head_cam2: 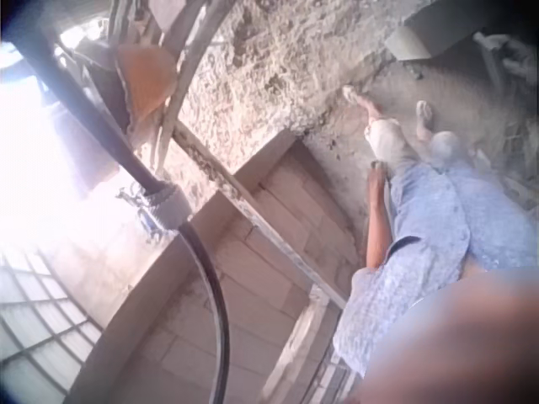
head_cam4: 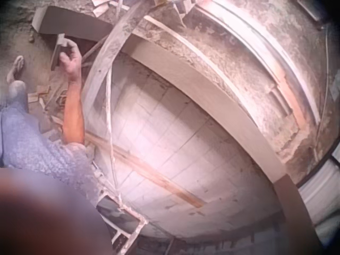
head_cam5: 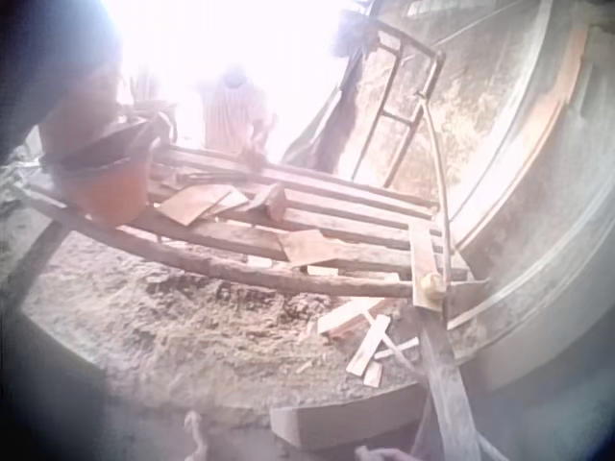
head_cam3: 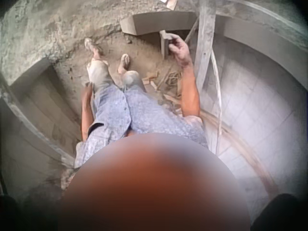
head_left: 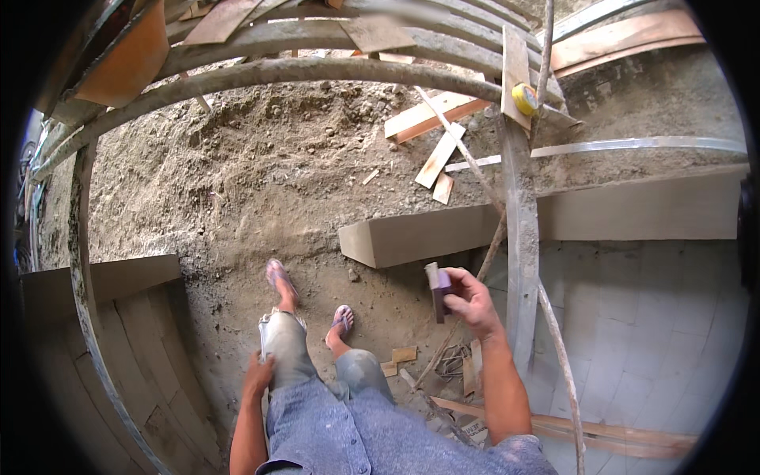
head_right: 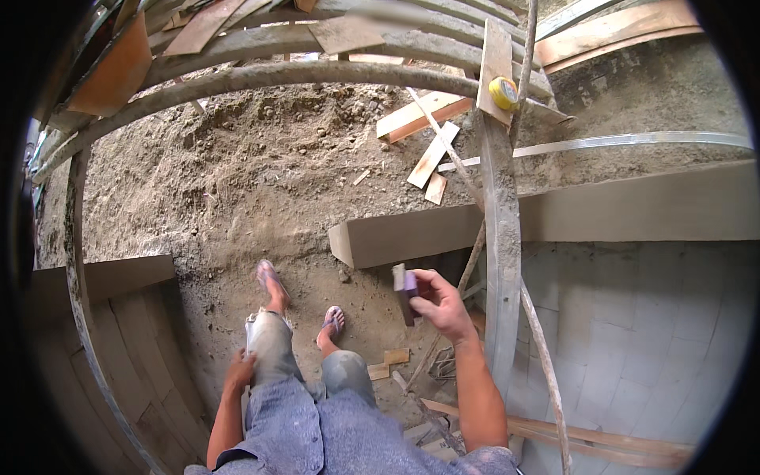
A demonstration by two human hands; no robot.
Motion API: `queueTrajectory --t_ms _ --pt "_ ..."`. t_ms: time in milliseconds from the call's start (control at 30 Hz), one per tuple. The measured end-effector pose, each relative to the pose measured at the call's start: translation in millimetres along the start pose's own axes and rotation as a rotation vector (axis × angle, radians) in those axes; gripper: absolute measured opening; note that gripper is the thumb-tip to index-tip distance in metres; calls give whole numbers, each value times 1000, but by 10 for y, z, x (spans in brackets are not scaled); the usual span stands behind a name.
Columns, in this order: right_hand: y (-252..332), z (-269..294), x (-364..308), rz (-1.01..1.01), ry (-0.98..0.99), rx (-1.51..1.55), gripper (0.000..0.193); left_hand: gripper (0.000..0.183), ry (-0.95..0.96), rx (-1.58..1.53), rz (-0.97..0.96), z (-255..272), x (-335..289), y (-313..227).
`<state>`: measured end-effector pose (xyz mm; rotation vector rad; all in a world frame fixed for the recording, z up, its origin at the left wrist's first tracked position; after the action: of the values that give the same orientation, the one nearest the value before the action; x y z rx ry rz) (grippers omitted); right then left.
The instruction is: The person smooths the surface of a concrete stair using a purple sanding block. They repeatedly rub the block along the stair's face and edges, occasionally pausing to adjust their grip or position.
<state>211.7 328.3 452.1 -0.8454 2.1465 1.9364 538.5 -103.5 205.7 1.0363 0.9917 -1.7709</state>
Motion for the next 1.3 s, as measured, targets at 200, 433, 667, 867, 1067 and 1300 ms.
queueTrajectory --t_ms 200,433,667,867,1067,1300 --pt "-232 -184 684 560 110 -1200 55 137 269 699 123 -1531 484 -11" --pt "-682 -289 1197 674 173 -1391 55 109 -127 592 106 -1809 856 7" --pt "-879 -276 1194 642 208 -1391 53 99 -162 619 135 -1759 955 -67" --pt "-1014 -268 1203 630 231 -1365 51 96 -169 632 151 -1769 938 -23" --pt "-1015 -268 1162 629 233 -1446 50 95 -151 639 161 -1769 936 -64" --pt "-862 -319 1156 622 183 -1456 48 95 -138 638 176 -1748 939 -116"
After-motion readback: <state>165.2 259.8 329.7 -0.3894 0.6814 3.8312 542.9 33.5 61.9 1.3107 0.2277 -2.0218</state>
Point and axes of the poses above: each hand's wrist, its own x-axis towards the middle knuckle, its own z-axis out of the back of the hand, y = z × x, the point moved 6 cm from there along x, towards the middle knuckle, and after that the axes turned 8 degrees about x, right-handed, at the moved point
